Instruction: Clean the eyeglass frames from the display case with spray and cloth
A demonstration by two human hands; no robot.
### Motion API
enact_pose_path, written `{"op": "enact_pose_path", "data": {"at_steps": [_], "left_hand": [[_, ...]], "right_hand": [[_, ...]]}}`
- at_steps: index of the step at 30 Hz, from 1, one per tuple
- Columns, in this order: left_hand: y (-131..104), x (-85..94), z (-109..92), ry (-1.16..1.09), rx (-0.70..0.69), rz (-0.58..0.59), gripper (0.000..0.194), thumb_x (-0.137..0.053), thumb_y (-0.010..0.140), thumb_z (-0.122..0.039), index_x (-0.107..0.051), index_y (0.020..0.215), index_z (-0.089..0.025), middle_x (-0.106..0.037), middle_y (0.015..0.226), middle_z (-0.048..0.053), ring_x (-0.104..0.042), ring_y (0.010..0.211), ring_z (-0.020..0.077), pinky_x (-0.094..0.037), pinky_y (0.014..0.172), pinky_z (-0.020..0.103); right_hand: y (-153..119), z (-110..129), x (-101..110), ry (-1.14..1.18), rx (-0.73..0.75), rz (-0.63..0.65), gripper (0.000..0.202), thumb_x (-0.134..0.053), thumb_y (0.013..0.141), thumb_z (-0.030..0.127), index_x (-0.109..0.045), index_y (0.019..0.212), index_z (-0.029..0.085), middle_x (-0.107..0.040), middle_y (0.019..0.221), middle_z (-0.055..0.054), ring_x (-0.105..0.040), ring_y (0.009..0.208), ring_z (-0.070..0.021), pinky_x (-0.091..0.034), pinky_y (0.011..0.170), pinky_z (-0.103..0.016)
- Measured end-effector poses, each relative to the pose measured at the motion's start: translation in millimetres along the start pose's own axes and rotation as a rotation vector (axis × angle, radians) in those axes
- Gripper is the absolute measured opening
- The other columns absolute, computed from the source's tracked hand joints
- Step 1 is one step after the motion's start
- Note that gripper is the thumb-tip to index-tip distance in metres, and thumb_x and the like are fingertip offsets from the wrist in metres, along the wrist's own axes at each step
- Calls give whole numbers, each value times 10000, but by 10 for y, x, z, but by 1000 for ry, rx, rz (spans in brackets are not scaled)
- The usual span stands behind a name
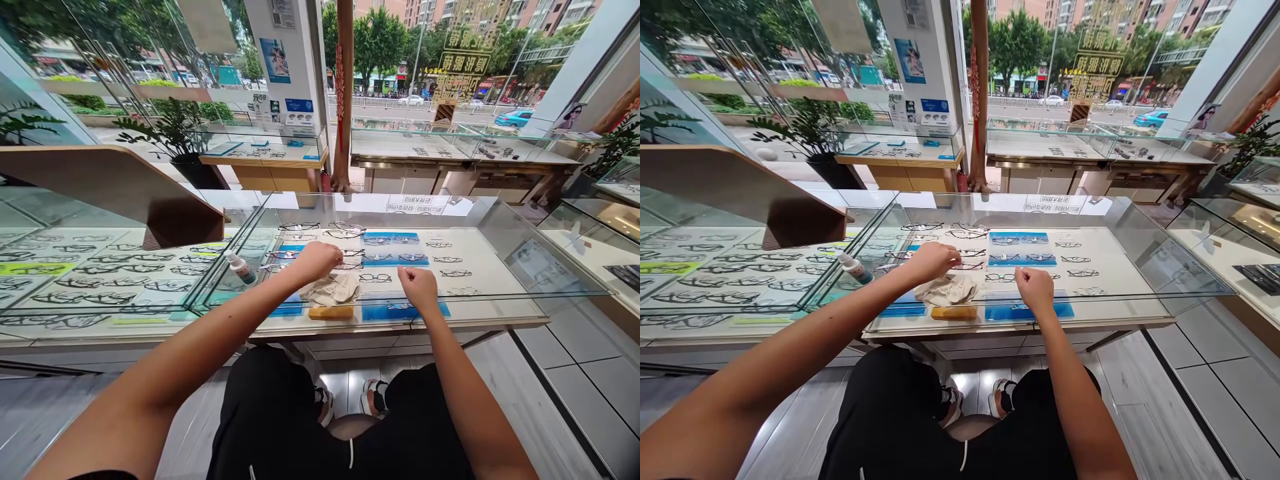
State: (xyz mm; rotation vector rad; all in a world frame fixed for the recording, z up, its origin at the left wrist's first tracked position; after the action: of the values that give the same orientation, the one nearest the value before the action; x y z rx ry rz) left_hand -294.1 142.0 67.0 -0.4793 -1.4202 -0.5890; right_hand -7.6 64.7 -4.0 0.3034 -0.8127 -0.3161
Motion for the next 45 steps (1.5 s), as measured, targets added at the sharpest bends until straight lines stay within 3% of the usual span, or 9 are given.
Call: {"op": "enact_pose_path", "data": {"at_steps": [18,24,29,36,41,45], "left_hand": [[263,-11,136,-45,41,-14,303,-538,1012,-320,-819,992,-206,-800,1047,118,-726,948,270,-439,743,313],[327,26,286,-134,111,-44,282,-630,965,-427,-817,1071,-245,-796,1129,86,-714,1002,275,-466,777,310],[482,-12,409,-166,197,-14,251,-687,909,-394,-831,1047,-240,-805,1058,100,-715,960,287,-486,817,325],[609,-18,347,-216,170,-9,179,-684,860,-292,-842,924,-240,-813,967,82,-709,890,253,-482,767,299],[476,240,375,-290,154,-126,225,-653,912,-371,-839,926,-246,-793,978,76,-695,888,240,-475,740,309],[359,431,452,-698,187,-474,299,-694,900,-492,-828,886,-225,-764,989,86,-683,922,231,-501,794,328]], "right_hand": [[-7,18,19,-15,0,11,548,-482,1004,466,-305,548,220,-309,483,24,-248,503,-128,-184,542,-336],[3,28,29,-2,-11,1,545,-489,994,459,-297,542,223,-307,481,20,-250,500,-131,-187,535,-332],[5,25,35,20,-29,-2,548,-499,992,463,-289,547,223,-300,482,23,-261,498,-134,-191,530,-327],[14,49,29,5,-33,-3,546,-493,992,457,-285,543,226,-299,483,25,-255,502,-136,-189,535,-325],[12,26,4,28,-52,-13,544,-508,983,480,-272,560,232,-270,504,36,-251,518,-136,-188,537,-321],[182,197,-17,226,-59,-18,521,-524,976,500,-280,596,239,-273,540,49,-280,539,-130,-235,536,-298]]}}
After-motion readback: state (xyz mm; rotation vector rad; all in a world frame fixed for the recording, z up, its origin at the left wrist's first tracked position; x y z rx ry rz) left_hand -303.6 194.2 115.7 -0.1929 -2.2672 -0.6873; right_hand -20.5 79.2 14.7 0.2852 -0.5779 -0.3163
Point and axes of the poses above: each hand's wrist, its own y-axis towards the middle knuckle, its own x-axis out of the back of the hand, z = x × y, the point moved 2 cm from there along y, towards the middle knuckle
